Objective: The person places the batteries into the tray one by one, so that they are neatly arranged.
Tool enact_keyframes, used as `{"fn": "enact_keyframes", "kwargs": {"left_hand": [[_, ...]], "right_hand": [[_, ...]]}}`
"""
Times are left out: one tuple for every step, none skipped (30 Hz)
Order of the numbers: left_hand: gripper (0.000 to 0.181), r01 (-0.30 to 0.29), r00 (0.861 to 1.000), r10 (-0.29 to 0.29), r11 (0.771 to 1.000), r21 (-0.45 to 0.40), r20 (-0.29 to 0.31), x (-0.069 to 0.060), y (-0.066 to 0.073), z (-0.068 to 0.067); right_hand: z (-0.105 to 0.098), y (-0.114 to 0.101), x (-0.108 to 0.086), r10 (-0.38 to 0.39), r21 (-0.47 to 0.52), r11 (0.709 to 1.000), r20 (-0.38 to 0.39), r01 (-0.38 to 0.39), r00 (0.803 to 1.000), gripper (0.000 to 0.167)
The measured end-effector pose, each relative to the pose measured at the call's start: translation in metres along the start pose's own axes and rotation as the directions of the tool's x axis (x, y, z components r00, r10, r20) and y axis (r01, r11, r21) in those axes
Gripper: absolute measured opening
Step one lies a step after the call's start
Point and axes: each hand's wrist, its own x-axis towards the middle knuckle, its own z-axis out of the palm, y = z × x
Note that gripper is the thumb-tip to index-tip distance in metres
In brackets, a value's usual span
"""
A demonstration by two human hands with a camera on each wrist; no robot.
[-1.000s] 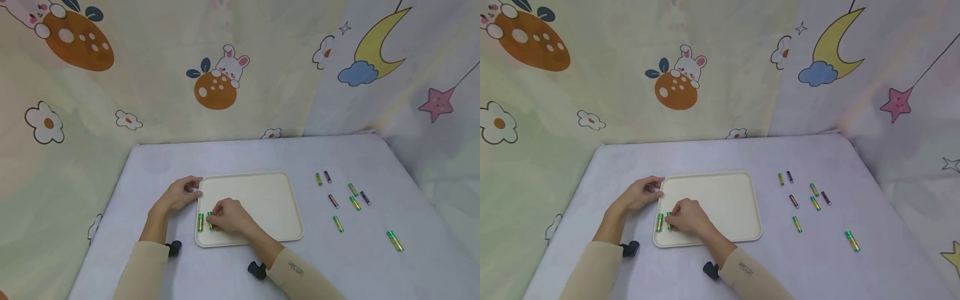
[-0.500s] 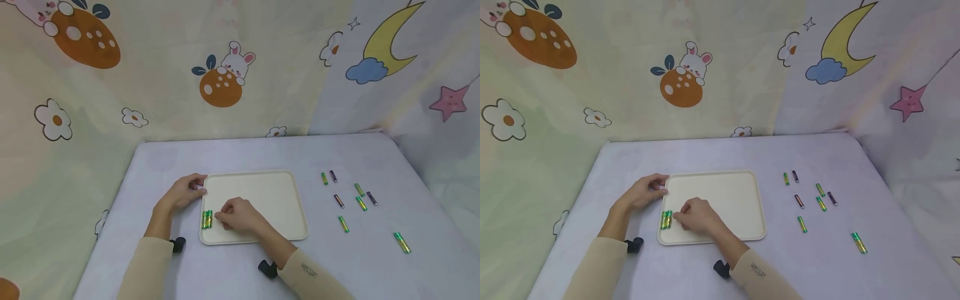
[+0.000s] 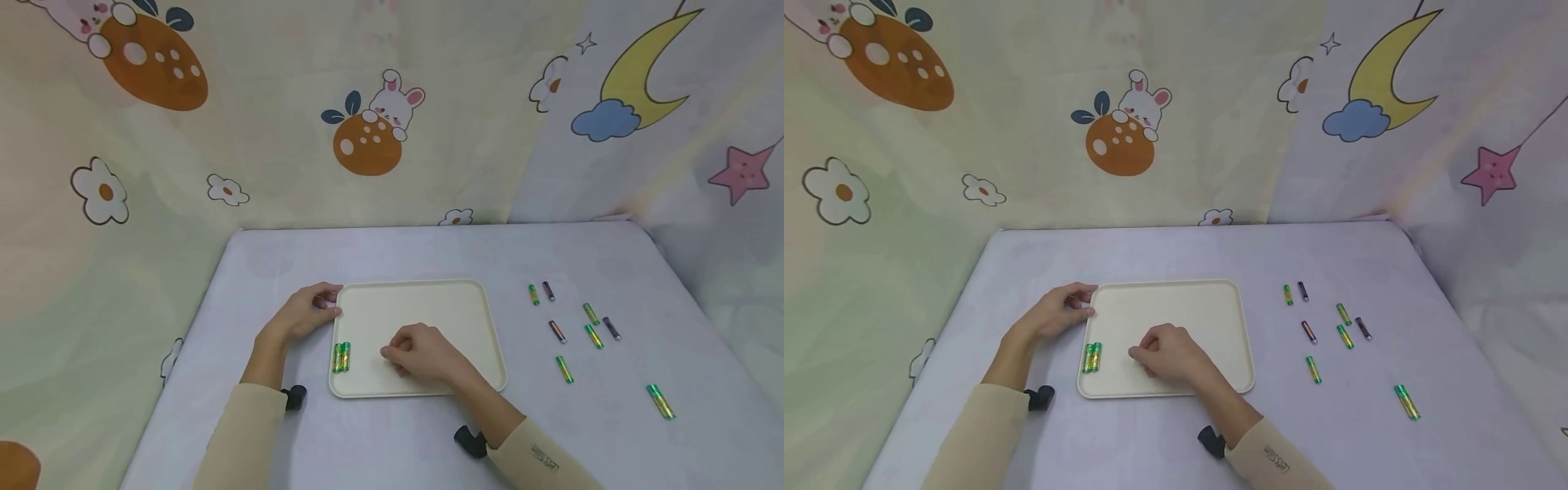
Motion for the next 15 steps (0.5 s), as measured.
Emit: {"fn": "enact_keyframes", "kwargs": {"left_hand": [[0.050,-0.002,1.000,0.002,1.000,0.000,0.003,0.000,0.000,0.000],[0.050,-0.004,1.000,0.004,1.000,0.003,0.003,0.000,0.000,0.000],[0.050,-0.002,1.000,0.002,1.000,0.001,0.004,0.000,0.000,0.001],[0.050,0.001,1.000,-0.001,1.000,0.002,0.005,0.000,0.000,0.001],[0.051,0.005,1.000,-0.005,1.000,0.002,0.005,0.000,0.000,0.000],[0.051,0.006,1.000,-0.006,1.000,0.008,0.006,0.000,0.000,0.000],[0.051,0.005,1.000,-0.005,1.000,0.011,0.004,0.000,-0.001,0.000],[0.051,0.005,1.000,-0.005,1.000,0.013,0.003,0.000,-0.001,-0.001],[0.051,0.005,1.000,-0.005,1.000,0.015,0.002,0.001,-0.001,-0.001],[0.051,0.003,1.000,-0.003,1.000,0.019,-0.001,0.001,-0.001,-0.002],[0.051,0.000,1.000,0.000,1.000,0.018,-0.002,0.002,-0.001,-0.002],[0.051,-0.003,1.000,0.003,1.000,0.019,-0.003,0.002,-0.001,-0.001],[0.051,-0.004,1.000,0.004,1.000,0.015,-0.002,0.002,-0.002,-0.001],[0.051,-0.003,1.000,0.003,1.000,0.013,-0.001,0.002,-0.002,0.000],[0.051,-0.004,1.000,0.004,1.000,0.014,0.003,0.002,-0.002,0.000]], "right_hand": [[-0.003,0.003,-0.002,-0.002,-0.002,1.000,-0.006,0.002,1.000,0.025],[-0.006,0.005,-0.005,-0.003,0.003,1.000,-0.010,0.003,1.000,0.024],[-0.009,0.008,-0.007,-0.002,0.011,1.000,-0.016,0.002,1.000,0.023],[-0.012,0.011,-0.009,0.003,0.023,1.000,-0.021,-0.003,1.000,0.023],[-0.016,0.013,-0.012,0.008,0.037,0.999,-0.026,-0.007,1.000,0.023],[-0.019,0.016,-0.014,0.012,0.047,0.999,-0.032,-0.011,0.999,0.023],[-0.023,0.018,-0.016,0.018,0.057,0.998,-0.039,-0.015,0.999,0.023],[-0.026,0.021,-0.018,0.021,0.067,0.998,-0.047,-0.018,0.999,0.024],[-0.030,0.023,-0.020,0.023,0.072,0.997,-0.056,-0.019,0.998,0.024],[-0.033,0.025,-0.022,0.025,0.075,0.997,-0.065,-0.020,0.998,0.025],[-0.037,0.027,-0.025,0.025,0.076,0.997,-0.074,-0.019,0.997,0.025],[-0.040,0.029,-0.027,0.023,0.076,0.997,-0.083,-0.017,0.996,0.026],[-0.043,0.032,-0.030,0.024,0.076,0.997,-0.090,-0.017,0.996,0.026],[-0.045,0.035,-0.033,0.024,0.075,0.997,-0.096,-0.016,0.995,0.026],[-0.048,0.037,-0.036,0.025,0.074,0.997,-0.102,-0.017,0.994,0.027]]}}
